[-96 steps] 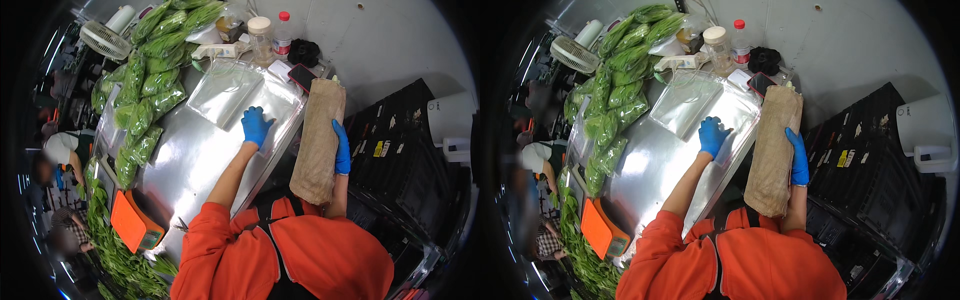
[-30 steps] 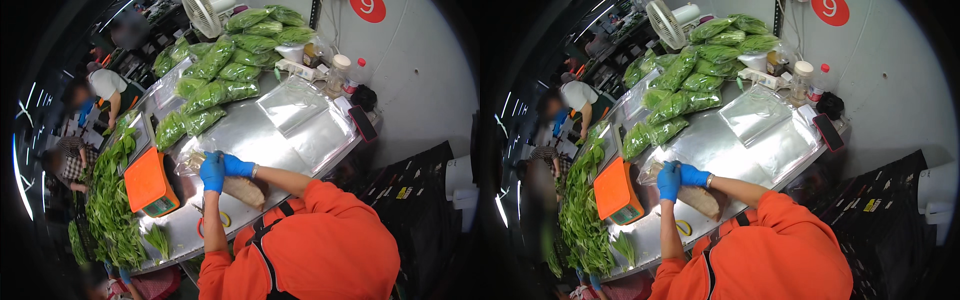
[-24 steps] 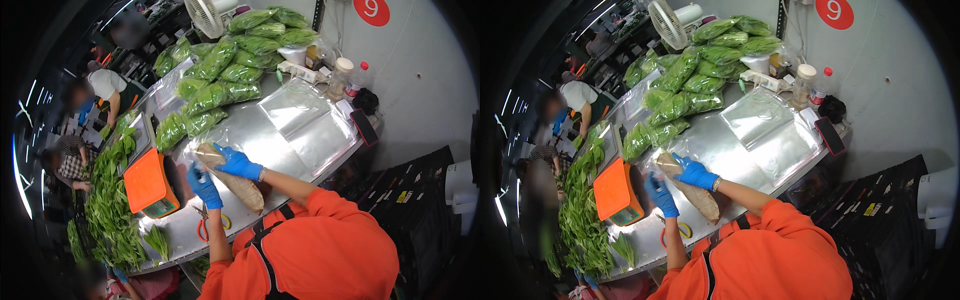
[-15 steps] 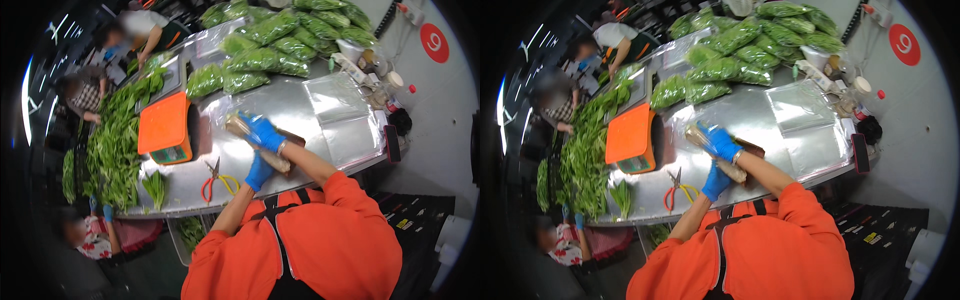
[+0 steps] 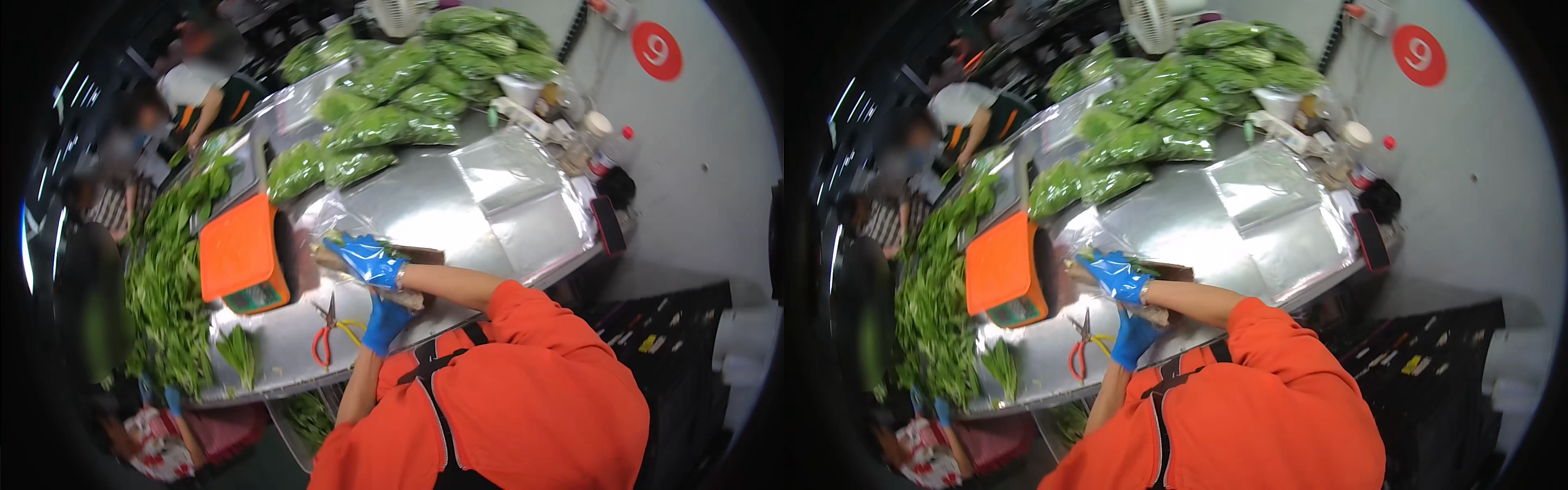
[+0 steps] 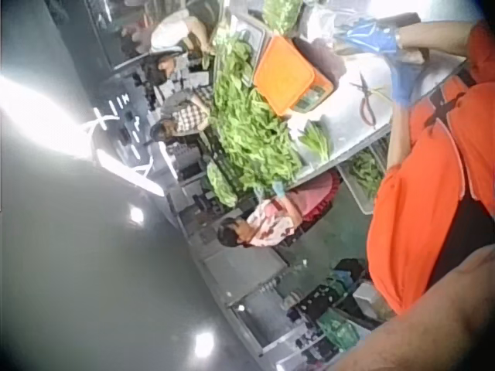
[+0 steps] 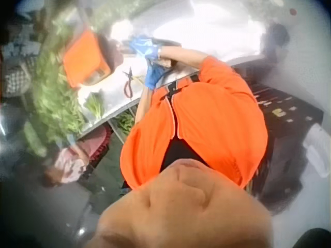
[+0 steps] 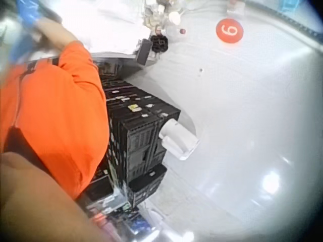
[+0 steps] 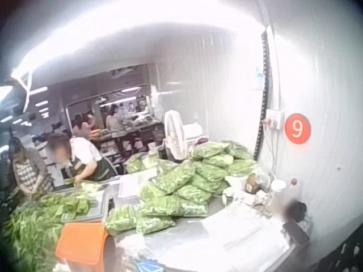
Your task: The person trims the roots of leafy green vegetables using shears, weighs them on a digital scale, and places them into plastic bags. The person then seals the bags and sets them aside on the table.
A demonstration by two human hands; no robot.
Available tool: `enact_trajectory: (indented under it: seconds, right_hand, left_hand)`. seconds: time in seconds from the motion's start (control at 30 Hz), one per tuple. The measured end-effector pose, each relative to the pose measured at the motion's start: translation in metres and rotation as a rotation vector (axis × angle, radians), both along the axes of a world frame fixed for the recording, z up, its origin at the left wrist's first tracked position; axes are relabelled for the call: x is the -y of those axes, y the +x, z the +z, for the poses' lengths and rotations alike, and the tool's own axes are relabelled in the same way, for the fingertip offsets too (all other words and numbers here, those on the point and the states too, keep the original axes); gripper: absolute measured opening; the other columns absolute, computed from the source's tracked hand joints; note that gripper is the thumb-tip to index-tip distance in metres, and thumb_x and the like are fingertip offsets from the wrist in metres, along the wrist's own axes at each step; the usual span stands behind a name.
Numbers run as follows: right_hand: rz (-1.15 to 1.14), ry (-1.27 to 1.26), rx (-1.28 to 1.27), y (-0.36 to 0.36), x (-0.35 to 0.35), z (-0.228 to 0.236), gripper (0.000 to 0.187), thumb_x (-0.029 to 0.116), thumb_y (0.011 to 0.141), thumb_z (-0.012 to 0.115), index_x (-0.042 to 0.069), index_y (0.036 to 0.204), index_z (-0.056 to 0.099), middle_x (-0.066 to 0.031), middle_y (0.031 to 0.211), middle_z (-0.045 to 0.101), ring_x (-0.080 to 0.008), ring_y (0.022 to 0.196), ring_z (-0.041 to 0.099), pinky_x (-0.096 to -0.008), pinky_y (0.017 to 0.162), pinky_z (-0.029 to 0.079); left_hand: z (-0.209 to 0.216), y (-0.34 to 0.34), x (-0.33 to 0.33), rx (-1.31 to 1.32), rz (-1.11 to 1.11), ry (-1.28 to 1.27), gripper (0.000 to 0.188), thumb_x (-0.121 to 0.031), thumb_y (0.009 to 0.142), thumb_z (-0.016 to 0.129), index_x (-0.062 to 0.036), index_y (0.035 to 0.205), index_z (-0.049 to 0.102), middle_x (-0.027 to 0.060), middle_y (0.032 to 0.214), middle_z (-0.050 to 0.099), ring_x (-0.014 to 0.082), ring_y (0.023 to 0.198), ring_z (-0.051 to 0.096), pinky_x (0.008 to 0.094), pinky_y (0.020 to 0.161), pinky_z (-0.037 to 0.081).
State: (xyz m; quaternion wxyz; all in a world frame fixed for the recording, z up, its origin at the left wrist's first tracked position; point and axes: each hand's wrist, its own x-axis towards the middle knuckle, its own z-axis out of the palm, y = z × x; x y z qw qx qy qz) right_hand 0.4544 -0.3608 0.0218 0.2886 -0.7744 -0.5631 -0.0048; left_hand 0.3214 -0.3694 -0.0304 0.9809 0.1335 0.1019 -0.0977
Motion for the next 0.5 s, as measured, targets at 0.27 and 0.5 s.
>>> enact_trajectory:
  seconds: [0.27,0.5]
  right_hand:
    - [-0.209,0.09,0.232,0.003,-0.018,-0.035,0.057,0.023,0.072,0.054,0.014,0.126,0.039,-0.0236,0.107,0.048,-0.0343,0.084,0.055,-0.0395,0.066,0.044]
    - [-0.917,0.043,0.199,-0.041,0.002,0.04,0.027,0.035,0.08,0.047,0.029,0.103,0.059,0.0001,0.075,0.058,-0.0174,0.063,0.052,-0.0369,0.055,0.039]
  left_hand:
    - [0.151,0.038,0.002,-0.078,0.588,2.368,0.046,-0.032,0.062,0.074,0.0015,0.085,0.053,0.0159,0.087,0.054,0.0321,0.081,0.053,0.0362,0.066,0.044]
    - [0.112,0.085,-0.019,0.201,0.247,2.786,0.015,-0.02,0.058,0.068,-0.0114,0.07,0.064,0.0165,0.084,0.056,0.0392,0.092,0.051,0.0689,0.093,0.007]
